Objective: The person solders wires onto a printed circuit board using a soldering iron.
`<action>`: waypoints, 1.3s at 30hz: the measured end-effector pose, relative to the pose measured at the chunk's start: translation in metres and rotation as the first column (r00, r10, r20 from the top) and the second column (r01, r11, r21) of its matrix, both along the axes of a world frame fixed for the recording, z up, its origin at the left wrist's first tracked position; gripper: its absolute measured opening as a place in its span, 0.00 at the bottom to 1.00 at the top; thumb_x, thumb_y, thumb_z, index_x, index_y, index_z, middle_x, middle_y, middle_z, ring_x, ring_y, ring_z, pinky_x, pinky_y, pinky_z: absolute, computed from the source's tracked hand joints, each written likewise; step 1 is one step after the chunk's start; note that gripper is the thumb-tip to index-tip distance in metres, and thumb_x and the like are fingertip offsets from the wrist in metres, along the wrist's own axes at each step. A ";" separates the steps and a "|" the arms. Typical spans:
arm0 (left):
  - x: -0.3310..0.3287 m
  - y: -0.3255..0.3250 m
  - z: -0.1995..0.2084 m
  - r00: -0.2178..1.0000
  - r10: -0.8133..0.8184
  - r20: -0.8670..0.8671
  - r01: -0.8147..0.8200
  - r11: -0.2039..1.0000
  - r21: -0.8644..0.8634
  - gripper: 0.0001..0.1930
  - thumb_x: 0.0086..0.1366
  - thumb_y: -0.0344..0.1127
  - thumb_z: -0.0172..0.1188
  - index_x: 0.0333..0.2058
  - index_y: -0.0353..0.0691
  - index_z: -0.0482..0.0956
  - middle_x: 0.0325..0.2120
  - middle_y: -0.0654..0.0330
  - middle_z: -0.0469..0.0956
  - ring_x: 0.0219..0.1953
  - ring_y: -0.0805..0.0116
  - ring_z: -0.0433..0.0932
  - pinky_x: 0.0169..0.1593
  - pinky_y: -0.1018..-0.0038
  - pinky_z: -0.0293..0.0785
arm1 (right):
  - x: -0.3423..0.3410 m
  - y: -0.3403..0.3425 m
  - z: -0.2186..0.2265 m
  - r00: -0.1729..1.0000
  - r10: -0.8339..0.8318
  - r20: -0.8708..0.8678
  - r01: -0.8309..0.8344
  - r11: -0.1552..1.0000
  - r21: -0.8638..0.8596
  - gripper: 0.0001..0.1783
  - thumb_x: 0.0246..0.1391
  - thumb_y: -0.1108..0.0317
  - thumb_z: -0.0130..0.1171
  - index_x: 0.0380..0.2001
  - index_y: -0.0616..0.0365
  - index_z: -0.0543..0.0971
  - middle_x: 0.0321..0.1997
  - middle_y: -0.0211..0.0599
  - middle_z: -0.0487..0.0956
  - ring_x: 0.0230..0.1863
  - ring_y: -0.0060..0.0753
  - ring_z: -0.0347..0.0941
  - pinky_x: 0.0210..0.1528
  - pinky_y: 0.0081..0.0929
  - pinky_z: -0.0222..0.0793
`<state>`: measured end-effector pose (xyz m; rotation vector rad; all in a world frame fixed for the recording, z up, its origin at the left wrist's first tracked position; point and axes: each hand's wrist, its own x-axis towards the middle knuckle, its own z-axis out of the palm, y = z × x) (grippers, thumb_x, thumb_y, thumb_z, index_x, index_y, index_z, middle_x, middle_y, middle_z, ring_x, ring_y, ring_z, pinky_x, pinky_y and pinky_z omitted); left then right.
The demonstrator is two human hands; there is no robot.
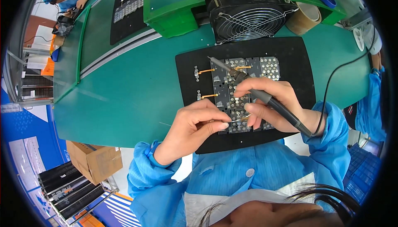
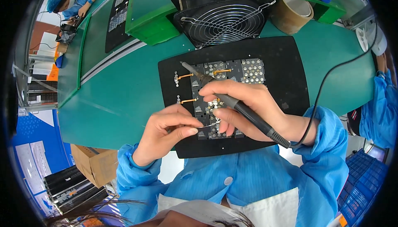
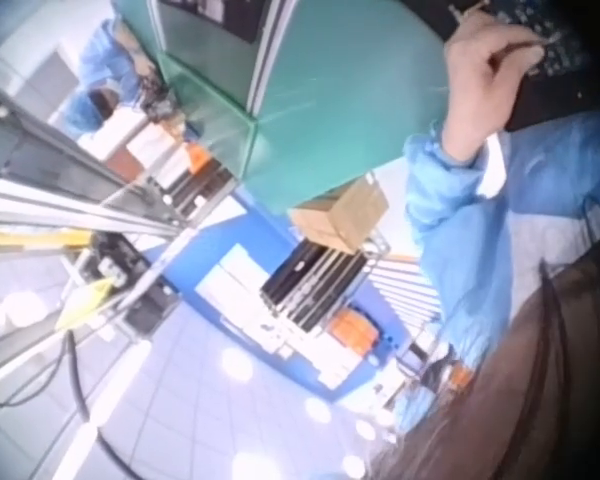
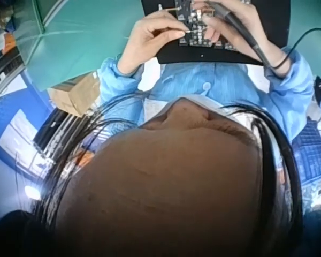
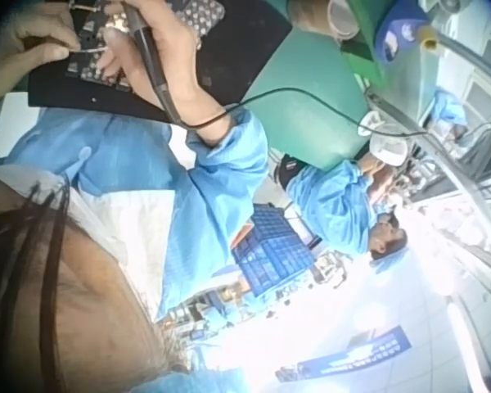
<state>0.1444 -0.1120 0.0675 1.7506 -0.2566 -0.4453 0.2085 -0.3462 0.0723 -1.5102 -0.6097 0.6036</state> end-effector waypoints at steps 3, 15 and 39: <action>0.005 0.000 -0.002 0.985 0.093 0.147 -0.102 0.993 0.056 0.07 0.56 0.23 0.64 0.35 0.36 0.83 0.25 0.60 0.75 0.26 0.72 0.74 0.29 0.76 0.68 | 0.004 0.002 -0.006 0.997 -0.010 -0.076 0.009 1.000 -0.013 0.20 0.58 0.82 0.52 0.54 0.60 0.70 0.44 0.41 0.77 0.29 0.23 0.79 0.27 0.19 0.79; 0.027 0.032 0.009 0.815 0.268 0.514 -0.490 0.791 0.366 0.06 0.52 0.19 0.64 0.30 0.34 0.82 0.23 0.58 0.73 0.24 0.66 0.72 0.28 0.74 0.67 | 0.037 -0.015 -0.013 0.736 0.000 0.676 0.078 0.993 -0.085 0.26 0.46 0.65 0.70 0.49 0.65 0.78 0.30 0.45 0.82 0.29 0.39 0.81 0.28 0.25 0.75; 0.039 0.019 -0.009 0.732 0.191 0.654 -0.533 0.759 0.374 0.05 0.51 0.18 0.64 0.27 0.32 0.79 0.27 0.57 0.69 0.24 0.64 0.72 0.28 0.72 0.68 | 0.046 -0.009 -0.035 0.799 -0.077 0.597 0.172 0.980 -0.103 0.21 0.47 0.63 0.70 0.43 0.64 0.80 0.32 0.43 0.83 0.30 0.35 0.81 0.31 0.25 0.76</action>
